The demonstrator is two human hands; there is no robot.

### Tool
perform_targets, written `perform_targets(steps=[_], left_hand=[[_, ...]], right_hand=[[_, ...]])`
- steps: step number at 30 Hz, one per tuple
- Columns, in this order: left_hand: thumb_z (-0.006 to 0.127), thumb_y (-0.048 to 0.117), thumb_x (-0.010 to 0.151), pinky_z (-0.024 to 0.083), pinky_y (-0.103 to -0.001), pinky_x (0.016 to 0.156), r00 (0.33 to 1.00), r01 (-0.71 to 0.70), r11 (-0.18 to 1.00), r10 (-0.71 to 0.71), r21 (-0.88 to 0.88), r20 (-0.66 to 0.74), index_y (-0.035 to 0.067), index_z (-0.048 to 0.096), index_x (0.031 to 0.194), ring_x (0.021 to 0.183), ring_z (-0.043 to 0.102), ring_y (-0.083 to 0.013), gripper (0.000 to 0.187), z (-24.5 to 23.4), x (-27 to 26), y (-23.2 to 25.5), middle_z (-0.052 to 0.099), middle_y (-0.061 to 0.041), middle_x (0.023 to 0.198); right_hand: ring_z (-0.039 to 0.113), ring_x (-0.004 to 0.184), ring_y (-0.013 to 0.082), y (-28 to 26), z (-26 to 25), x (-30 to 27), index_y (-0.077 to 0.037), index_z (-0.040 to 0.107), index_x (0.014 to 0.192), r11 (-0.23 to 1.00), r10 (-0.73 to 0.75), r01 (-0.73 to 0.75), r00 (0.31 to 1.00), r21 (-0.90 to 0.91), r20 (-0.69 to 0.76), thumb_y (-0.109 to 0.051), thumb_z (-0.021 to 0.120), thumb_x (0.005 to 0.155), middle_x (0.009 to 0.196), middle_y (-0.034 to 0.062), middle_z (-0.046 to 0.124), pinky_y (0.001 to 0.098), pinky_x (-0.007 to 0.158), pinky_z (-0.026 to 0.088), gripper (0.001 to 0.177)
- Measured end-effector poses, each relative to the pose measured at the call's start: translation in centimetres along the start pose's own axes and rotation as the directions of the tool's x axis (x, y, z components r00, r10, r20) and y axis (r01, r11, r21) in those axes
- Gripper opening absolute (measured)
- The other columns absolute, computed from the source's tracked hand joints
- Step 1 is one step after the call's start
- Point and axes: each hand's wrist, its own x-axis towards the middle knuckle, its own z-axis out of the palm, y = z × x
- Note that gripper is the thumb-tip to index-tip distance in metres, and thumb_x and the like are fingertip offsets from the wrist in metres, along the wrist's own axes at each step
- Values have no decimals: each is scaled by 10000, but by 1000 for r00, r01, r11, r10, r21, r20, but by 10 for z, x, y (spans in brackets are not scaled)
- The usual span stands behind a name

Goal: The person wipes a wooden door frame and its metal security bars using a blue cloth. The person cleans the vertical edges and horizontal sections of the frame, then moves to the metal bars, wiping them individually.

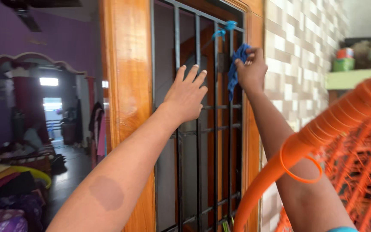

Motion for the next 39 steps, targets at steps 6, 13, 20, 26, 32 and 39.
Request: perform_targets(steps=[6, 13, 20, 26, 32, 39], left_hand=[[665, 430, 861, 154, -606, 1185, 998, 45, 999, -46, -21, -51, 142, 568, 1399, 1493, 206, -361, 618, 20, 15, 3, 318, -148, 1609], [541, 557, 936, 88, -695, 1166, 996, 55, 998, -57, 30, 68, 117, 552, 1414, 1520, 23, -476, 650, 30, 11, 29, 241, -139, 1635], [528, 504, 980, 55, -667, 1189, 981, -53, 998, 59, -39, 187, 33, 549, 1379, 1561, 44, -394, 618, 58, 10, 38, 201, -221, 1663], [575, 464, 929, 21, -713, 1142, 928, -120, 992, 127, -43, 349, -57, 324, 1518, 1521, -20, -418, 826, 68, -5, 57, 85, -294, 1668], [704, 294, 884, -39, -815, 1082, 793, -285, 958, 215, 35, 570, -76, 245, 1582, 1539, -100, -553, 914, 52, -18, 67, -44, -388, 1684], [646, 341, 900, -104, -801, 1007, 825, -206, 978, 157, 29, 543, -5, 30, 1614, 1480, -147, -537, 1004, 71, -16, 87, -111, -364, 1635]], right_hand=[[758, 999, 313, -7, 46, 55, -84, 609, 1233, 955, -297, 296, 954, -36, -32, -44, 806, 850, 1124, 223, 733, 412, 821, 592, 433], [713, 974, 406, 14, 83, 85, -75, 650, 1099, 907, -355, 304, 924, -292, -139, -62, 791, 855, 1002, 196, 746, 477, 842, 544, 282], [731, 833, 314, 51, 82, 101, -43, 651, 965, 921, -346, 309, 929, -237, -134, -185, 905, 828, 885, 167, 732, 422, 762, 554, 322], [700, 699, 173, 73, 78, 70, -22, 672, 935, 932, -348, 328, 929, -157, -125, -187, 927, 841, 780, 87, 702, 330, 673, 568, 318], [579, 654, 109, 83, 60, 12, 7, 679, 948, 952, -287, 275, 954, -132, -81, -147, 893, 874, 735, 52, 655, 292, 601, 478, 274], [524, 696, 45, 82, 17, -79, -8, 713, 1013, 986, -148, 152, 987, -68, 56, -137, 837, 937, 819, -31, 671, 239, 620, 474, 195]])
